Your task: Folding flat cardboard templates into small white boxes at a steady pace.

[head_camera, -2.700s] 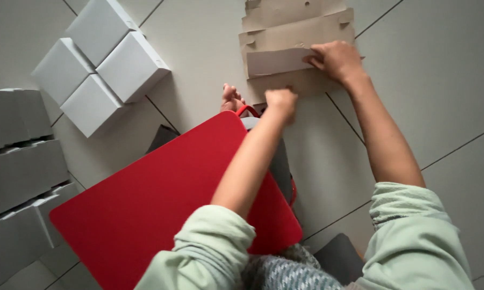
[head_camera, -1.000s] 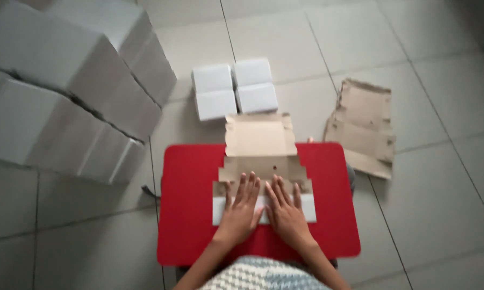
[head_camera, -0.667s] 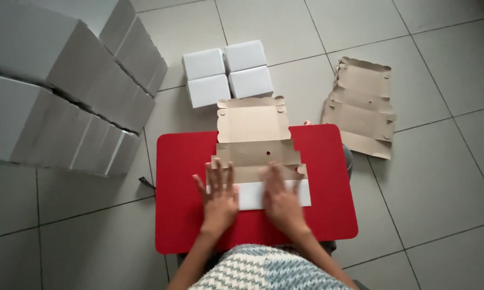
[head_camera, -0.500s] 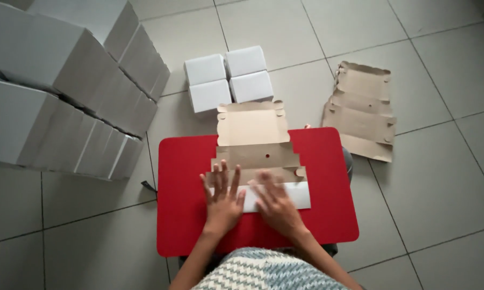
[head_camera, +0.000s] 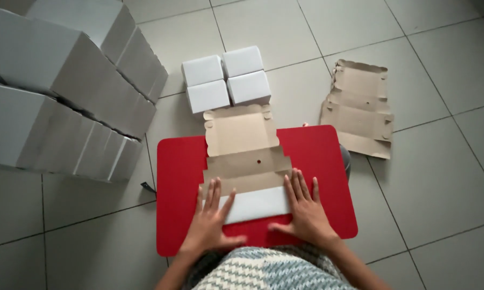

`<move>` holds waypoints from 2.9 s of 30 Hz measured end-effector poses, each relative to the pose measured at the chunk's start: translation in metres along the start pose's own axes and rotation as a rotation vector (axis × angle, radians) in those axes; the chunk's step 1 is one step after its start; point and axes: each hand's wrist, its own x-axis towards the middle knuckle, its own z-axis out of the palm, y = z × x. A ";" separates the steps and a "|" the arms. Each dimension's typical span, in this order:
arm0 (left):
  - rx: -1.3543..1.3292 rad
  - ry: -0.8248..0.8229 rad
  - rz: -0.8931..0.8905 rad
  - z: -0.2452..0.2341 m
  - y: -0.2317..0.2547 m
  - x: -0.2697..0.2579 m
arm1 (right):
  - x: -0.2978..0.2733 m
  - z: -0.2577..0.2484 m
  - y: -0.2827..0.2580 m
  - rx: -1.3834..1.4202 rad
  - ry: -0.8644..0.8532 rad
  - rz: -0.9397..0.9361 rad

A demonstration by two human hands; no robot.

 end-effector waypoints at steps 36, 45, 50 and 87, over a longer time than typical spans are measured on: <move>-0.061 0.384 -0.120 0.054 0.013 0.057 | 0.027 0.052 -0.029 0.086 0.183 -0.029; 0.303 0.306 -0.270 0.041 0.041 0.063 | 0.045 0.061 -0.059 0.106 0.142 -0.240; 0.268 0.416 -0.242 0.038 0.037 0.064 | 0.124 0.043 -0.025 0.121 0.216 -0.035; -0.096 0.181 -0.241 0.053 0.038 0.089 | 0.075 0.074 -0.041 0.144 0.219 0.026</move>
